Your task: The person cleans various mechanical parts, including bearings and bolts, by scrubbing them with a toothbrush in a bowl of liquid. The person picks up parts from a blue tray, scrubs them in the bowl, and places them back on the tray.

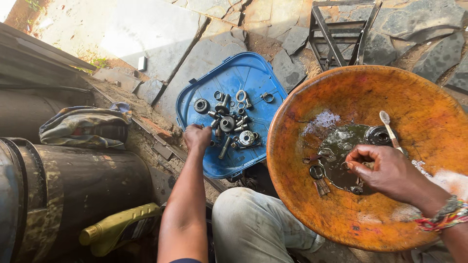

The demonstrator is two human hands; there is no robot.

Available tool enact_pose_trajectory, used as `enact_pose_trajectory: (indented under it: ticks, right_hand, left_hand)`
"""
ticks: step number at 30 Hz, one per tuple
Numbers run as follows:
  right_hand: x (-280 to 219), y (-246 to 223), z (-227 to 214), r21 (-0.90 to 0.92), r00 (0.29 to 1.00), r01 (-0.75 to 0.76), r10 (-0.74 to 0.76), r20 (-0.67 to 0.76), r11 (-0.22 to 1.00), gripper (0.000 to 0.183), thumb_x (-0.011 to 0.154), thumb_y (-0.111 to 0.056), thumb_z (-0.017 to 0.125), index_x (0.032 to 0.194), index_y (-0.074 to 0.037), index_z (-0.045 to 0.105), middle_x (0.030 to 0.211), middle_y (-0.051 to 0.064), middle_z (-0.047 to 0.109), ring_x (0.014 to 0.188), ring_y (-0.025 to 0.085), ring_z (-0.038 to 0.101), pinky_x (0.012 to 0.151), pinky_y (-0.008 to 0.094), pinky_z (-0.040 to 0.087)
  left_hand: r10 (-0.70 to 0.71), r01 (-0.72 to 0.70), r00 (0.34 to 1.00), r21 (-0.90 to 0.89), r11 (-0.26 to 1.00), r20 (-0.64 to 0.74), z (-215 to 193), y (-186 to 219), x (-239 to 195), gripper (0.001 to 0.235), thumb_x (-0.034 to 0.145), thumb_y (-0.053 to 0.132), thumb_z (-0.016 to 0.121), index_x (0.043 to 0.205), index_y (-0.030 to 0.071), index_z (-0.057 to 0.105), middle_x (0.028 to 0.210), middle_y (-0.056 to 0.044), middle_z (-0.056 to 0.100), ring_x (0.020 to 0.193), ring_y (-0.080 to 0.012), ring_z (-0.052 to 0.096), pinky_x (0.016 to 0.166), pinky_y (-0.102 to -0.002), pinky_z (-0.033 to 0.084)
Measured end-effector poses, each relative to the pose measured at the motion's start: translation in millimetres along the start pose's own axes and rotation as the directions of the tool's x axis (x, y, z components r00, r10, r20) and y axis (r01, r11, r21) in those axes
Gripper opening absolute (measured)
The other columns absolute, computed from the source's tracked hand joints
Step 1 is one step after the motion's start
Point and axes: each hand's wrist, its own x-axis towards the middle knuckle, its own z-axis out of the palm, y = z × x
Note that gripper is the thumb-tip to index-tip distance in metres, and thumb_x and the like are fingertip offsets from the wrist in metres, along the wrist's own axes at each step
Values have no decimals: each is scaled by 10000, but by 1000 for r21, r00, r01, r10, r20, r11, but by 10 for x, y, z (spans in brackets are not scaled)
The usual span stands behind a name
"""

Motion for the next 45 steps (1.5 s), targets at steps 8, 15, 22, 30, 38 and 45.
enact_pose_trajectory:
  ticks: [8, 15, 22, 30, 38, 45]
  right_hand:
    - [-20, 87, 190, 99, 874, 131, -68, -482, 986, 207, 911, -252, 712, 1043, -100, 758, 865, 116, 784, 698, 230, 736, 651, 367, 579]
    - [-15, 94, 252, 384, 847, 211, 28, -531, 899, 211, 937, -217, 703, 1072, -66, 761, 795, 127, 780, 690, 199, 759, 645, 353, 565]
    - [8, 349, 363, 335, 822, 115, 99, -561, 935, 230, 918, -228, 741, 1108, -103, 772, 830, 121, 777, 663, 236, 708, 631, 368, 554]
    - [630, 1146, 764, 535, 785, 190, 199, -586, 823, 163, 1047, -107, 667, 1142, 16, 715, 867, 153, 760, 753, 198, 696, 654, 348, 554]
    - [1126, 1493, 1035, 767, 878, 301, 150, -455, 567, 113, 1039, 36, 614, 1115, 107, 659, 859, 243, 720, 747, 239, 699, 641, 355, 584]
    - [1320, 1828, 1112, 721, 894, 360, 3, -449, 592, 186, 1037, 26, 574, 1196, 88, 647, 982, 251, 747, 767, 252, 709, 582, 377, 601]
  left_hand:
    - [692, -538, 711, -538, 649, 124, -532, 965, -1328, 356, 793, 24, 731, 1148, 14, 698, 1005, -137, 767, 820, -147, 736, 706, -315, 624]
    - [845, -783, 319, -383, 490, 429, -230, 1759, -3078, 258, 792, 175, 707, 1006, 40, 763, 975, -255, 741, 940, -398, 731, 862, -471, 591]
    - [830, -697, 366, -467, 544, 421, 78, 1662, -3082, 234, 787, 181, 677, 954, 30, 741, 841, -234, 722, 809, -398, 739, 763, -483, 596]
    - [669, -504, 340, -472, 723, 661, 191, 1746, -3111, 296, 847, 232, 623, 1040, 35, 728, 779, -276, 725, 730, -409, 778, 731, -480, 624]
    - [811, -684, 315, -475, 554, 492, 511, 1611, -2985, 347, 840, 320, 678, 931, -8, 746, 792, -265, 737, 837, -415, 748, 788, -482, 607]
    - [833, -644, 360, -534, 548, 420, 535, 1611, -3011, 348, 837, 275, 662, 965, -37, 743, 813, -288, 726, 879, -429, 742, 803, -489, 602]
